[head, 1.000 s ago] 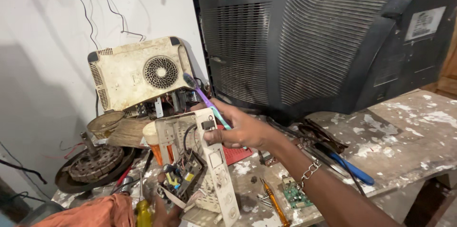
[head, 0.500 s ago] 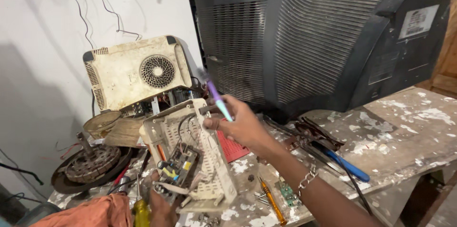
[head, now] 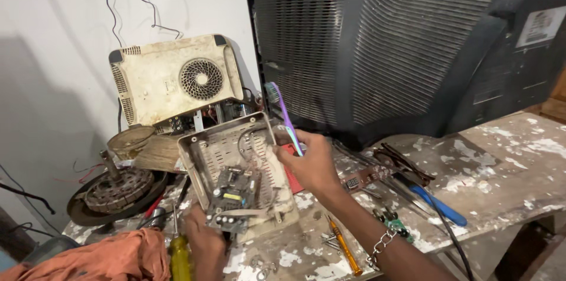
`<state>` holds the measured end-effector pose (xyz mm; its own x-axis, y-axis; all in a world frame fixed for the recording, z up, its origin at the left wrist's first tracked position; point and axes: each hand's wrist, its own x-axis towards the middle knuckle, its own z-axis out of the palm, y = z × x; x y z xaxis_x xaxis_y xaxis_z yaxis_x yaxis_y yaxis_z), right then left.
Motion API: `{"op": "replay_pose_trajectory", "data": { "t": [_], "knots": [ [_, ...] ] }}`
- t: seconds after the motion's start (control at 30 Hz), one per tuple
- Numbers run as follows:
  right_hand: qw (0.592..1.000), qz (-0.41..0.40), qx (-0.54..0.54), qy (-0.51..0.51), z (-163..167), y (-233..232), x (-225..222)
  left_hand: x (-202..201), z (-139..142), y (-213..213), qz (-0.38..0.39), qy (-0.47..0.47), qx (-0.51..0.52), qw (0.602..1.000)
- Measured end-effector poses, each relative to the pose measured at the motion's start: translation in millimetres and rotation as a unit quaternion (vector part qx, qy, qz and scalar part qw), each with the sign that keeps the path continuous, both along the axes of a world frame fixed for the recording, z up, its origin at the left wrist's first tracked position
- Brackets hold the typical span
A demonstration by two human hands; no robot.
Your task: The person holds a white plastic electronics enclosure on a cluttered workbench and scrubs its interior, circuit board, and inner surfaces with a toothbrush, rotating the case to reach different sides. They then use an orange cloth to wipe the enclosure and its components clean.
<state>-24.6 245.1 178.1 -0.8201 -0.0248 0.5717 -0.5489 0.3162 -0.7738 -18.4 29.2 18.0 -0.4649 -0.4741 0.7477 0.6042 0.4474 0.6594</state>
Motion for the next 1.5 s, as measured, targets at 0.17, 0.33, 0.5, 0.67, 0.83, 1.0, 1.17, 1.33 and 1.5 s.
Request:
{"op": "replay_pose_trajectory", "data": {
  "t": [0.17, 0.33, 0.5, 0.67, 0.83, 1.0, 1.17, 1.33, 1.5],
  "knots": [
    [0.998, 0.009, -0.054, -0.039, -23.5, -2.2, -26.8, 11.9, 22.6, 2.5, 0.001, -0.177, 0.104, 0.979],
    [0.997, 0.020, -0.068, -0.029, -37.6, -3.3, -38.4, 18.4, 30.7, 4.7, -0.014, -0.202, 0.104, 0.974],
    [0.999, 0.004, -0.044, 0.015, -32.6, -10.0, -27.7, 16.9, 22.3, 2.8, 0.002, -0.118, 0.063, 0.991],
    [0.994, -0.094, -0.005, 0.059, -25.0, -15.3, 0.6, 17.7, 21.3, -1.7, 0.013, -0.179, 0.065, 0.982],
    [0.957, -0.060, 0.174, 0.224, -13.7, -11.8, 8.4, 25.0, 26.7, -5.2, 0.010, -0.157, 0.028, 0.987],
    [0.939, -0.094, 0.240, 0.229, -10.4, -10.5, 4.2, 35.8, 31.6, -7.3, -0.010, -0.061, -0.016, 0.998],
    [0.906, -0.158, 0.271, 0.283, -18.5, -19.9, 10.2, 40.3, 34.0, -11.6, -0.042, -0.078, -0.005, 0.996],
    [0.887, -0.209, 0.284, 0.297, -22.6, -33.1, 11.1, 37.7, 32.8, -14.8, -0.054, -0.076, 0.010, 0.996],
    [0.877, -0.213, 0.308, 0.302, -23.0, -42.1, -0.3, 37.0, 30.6, -17.7, -0.043, -0.040, -0.015, 0.998]
  ]
}}
